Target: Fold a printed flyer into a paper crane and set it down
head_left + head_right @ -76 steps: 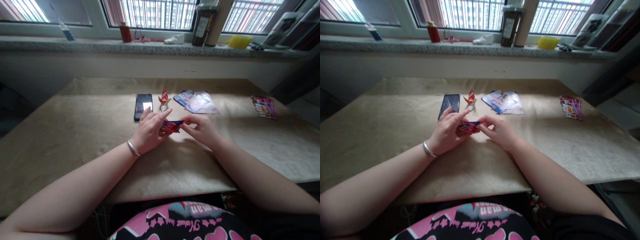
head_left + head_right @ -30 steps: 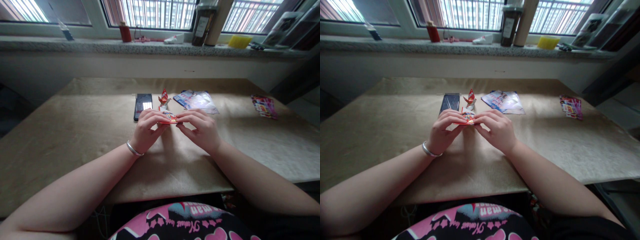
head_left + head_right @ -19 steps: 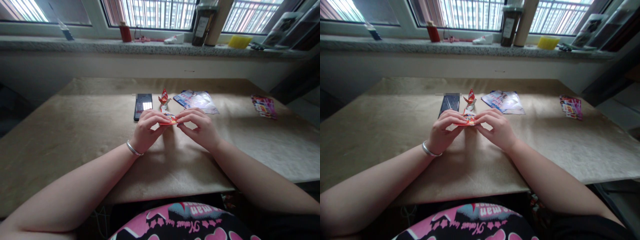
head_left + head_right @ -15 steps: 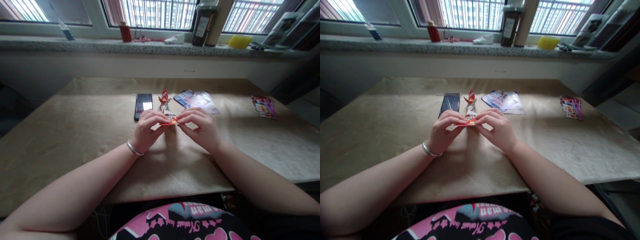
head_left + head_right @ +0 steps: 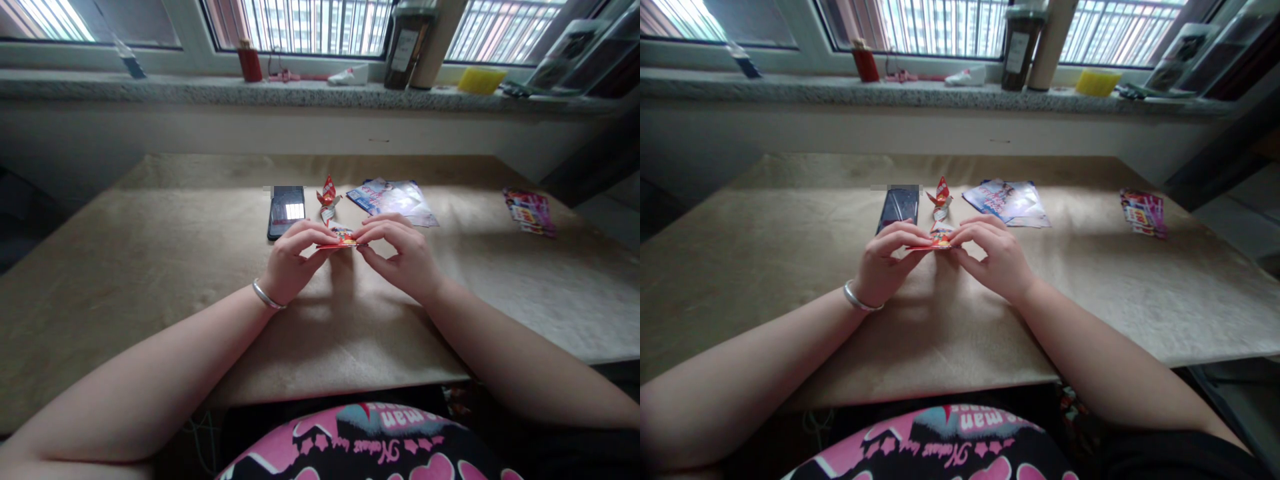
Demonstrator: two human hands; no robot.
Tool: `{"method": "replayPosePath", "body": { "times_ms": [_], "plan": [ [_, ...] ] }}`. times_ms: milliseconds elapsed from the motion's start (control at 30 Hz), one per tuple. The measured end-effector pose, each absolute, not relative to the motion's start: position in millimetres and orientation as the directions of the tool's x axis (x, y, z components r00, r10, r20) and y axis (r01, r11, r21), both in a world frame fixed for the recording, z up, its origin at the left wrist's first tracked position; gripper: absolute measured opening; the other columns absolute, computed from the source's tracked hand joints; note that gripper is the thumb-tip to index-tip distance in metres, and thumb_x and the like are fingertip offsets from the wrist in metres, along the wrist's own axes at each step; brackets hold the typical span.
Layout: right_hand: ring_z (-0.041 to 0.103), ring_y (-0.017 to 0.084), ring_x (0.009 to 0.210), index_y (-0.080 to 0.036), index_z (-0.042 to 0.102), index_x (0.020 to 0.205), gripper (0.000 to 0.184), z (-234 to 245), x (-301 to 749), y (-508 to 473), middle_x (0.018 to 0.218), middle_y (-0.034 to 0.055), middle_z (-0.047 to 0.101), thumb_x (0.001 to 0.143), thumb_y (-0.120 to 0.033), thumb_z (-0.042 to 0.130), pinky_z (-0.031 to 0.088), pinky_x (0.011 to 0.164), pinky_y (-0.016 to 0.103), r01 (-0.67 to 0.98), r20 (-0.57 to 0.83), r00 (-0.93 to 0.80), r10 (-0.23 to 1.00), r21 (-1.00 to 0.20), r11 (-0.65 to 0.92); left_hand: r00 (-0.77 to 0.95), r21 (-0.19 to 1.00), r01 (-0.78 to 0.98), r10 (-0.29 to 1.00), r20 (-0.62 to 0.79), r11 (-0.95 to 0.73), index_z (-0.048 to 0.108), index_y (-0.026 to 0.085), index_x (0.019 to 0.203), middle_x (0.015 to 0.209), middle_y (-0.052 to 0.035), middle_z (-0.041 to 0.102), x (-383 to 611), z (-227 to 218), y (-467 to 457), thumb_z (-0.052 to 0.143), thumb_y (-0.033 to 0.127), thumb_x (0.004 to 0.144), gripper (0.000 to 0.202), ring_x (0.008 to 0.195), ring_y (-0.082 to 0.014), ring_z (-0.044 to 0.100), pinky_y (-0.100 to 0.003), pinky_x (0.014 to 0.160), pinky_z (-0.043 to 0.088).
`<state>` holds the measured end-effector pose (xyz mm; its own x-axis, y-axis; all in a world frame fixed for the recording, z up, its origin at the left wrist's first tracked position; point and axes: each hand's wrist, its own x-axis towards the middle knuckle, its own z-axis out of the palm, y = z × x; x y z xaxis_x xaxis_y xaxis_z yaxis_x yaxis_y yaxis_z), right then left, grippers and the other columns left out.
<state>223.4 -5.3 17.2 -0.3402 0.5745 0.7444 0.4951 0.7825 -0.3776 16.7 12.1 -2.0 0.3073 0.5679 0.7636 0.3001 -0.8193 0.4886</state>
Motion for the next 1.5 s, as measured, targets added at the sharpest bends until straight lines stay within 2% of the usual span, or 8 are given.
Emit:
{"method": "replayPosePath", "body": {
  "times_ms": [300,500,700,867,967,1133,1333,1500],
  "plan": [
    [0.062,0.02,0.093,-0.026,0.066,0.083,0.011,19.8,222.6,-10.1,0.087,0.0001,0.073,0.081,-0.016,0.062,0.051,0.088,0.041,0.535,0.759,-0.326,0.564,-0.343,0.772,0.327,0.451,0.311,0.54,0.776,-0.837,0.064,0.02,0.083,0.087,-0.0023,0.068,18.4,1.7,10.6,0.064,0.025,0.083,0.005,0.083,-0.0132,0.063,-0.034,0.089,0.048],
    [0.062,0.021,0.094,-0.027,0.066,0.083,0.01,19.4,221.9,-9.3,0.087,0.0004,0.073,0.081,-0.018,0.062,0.051,0.086,0.04,0.571,0.738,-0.362,0.57,-0.307,0.761,0.311,0.44,0.381,0.561,0.767,-0.813,0.064,0.02,0.08,0.083,-0.0019,0.068,19.8,3.8,8.2,0.066,0.025,0.081,0.005,0.081,-0.0138,0.061,-0.031,0.078,0.049],
    [0.061,0.021,0.095,-0.024,0.063,0.083,0.009,19.0,221.0,-7.4,0.086,0.0025,0.071,0.079,-0.016,0.062,0.051,0.087,0.04,0.536,0.749,-0.318,0.581,-0.363,0.762,0.309,0.505,0.263,0.568,0.763,-0.822,0.063,0.018,0.08,0.085,-0.0033,0.066,18.2,-1.8,10.6,0.065,0.02,0.082,0.004,0.081,-0.0133,0.062,-0.028,0.075,0.051],
    [0.061,0.02,0.094,-0.024,0.061,0.078,0.009,18.3,221.9,-6.3,0.086,0.0007,0.072,0.08,-0.016,0.06,0.05,0.088,0.041,0.524,0.747,-0.323,0.58,-0.37,0.768,0.308,0.514,0.245,0.569,0.762,-0.822,0.063,0.018,0.079,0.084,-0.0036,0.066,18.2,-3.2,12.8,0.065,0.02,0.081,0.004,0.081,-0.0133,0.062,-0.028,0.074,0.05],
    [0.061,0.02,0.095,-0.024,0.061,0.077,0.01,18.6,222.0,-7.0,0.084,0.0003,0.071,0.08,-0.014,0.06,0.05,0.087,0.04,0.546,0.746,-0.338,0.574,-0.341,0.765,0.346,0.473,0.302,0.557,0.755,-0.828,0.063,0.018,0.08,0.084,-0.0036,0.066,18.6,-2.4,13.0,0.064,0.021,0.082,0.004,0.08,-0.014,0.061,-0.029,0.075,0.05],
    [0.061,0.021,0.097,-0.024,0.063,0.079,0.013,18.9,218.6,-11.1,0.084,-0.0001,0.072,0.077,-0.012,0.061,0.049,0.088,0.038,0.565,0.738,-0.415,0.531,-0.248,0.787,0.423,0.333,0.443,0.521,0.742,-0.833,0.065,0.019,0.082,0.085,-0.0032,0.067,18.7,-1.2,11.4,0.064,0.024,0.082,0.005,0.079,-0.015,0.061,-0.03,0.075,0.048],
    [0.06,0.021,0.097,-0.023,0.061,0.081,0.013,17.2,218.5,-8.6,0.087,0.0015,0.071,0.076,-0.012,0.061,0.049,0.088,0.038,0.554,0.739,-0.37,0.563,-0.311,0.772,0.409,0.313,0.432,0.493,0.768,-0.846,0.063,0.018,0.079,0.085,-0.0031,0.067,18.3,-0.4,12.0,0.064,0.023,0.082,0.005,0.078,-0.0144,0.06,-0.03,0.075,0.047],
    [0.058,0.021,0.1,-0.024,0.061,0.079,0.014,16.0,218.1,-5.1,0.088,0.0005,0.07,0.075,-0.012,0.061,0.049,0.09,0.039,0.524,0.729,-0.436,0.528,-0.272,0.807,0.471,0.23,0.514,0.496,0.729,-0.826,0.064,0.02,0.083,0.084,-0.0019,0.067,19.5,0.1,10.5,0.061,0.024,0.083,0.005,0.077,-0.0144,0.058,-0.03,0.076,0.044]
  ]
}}
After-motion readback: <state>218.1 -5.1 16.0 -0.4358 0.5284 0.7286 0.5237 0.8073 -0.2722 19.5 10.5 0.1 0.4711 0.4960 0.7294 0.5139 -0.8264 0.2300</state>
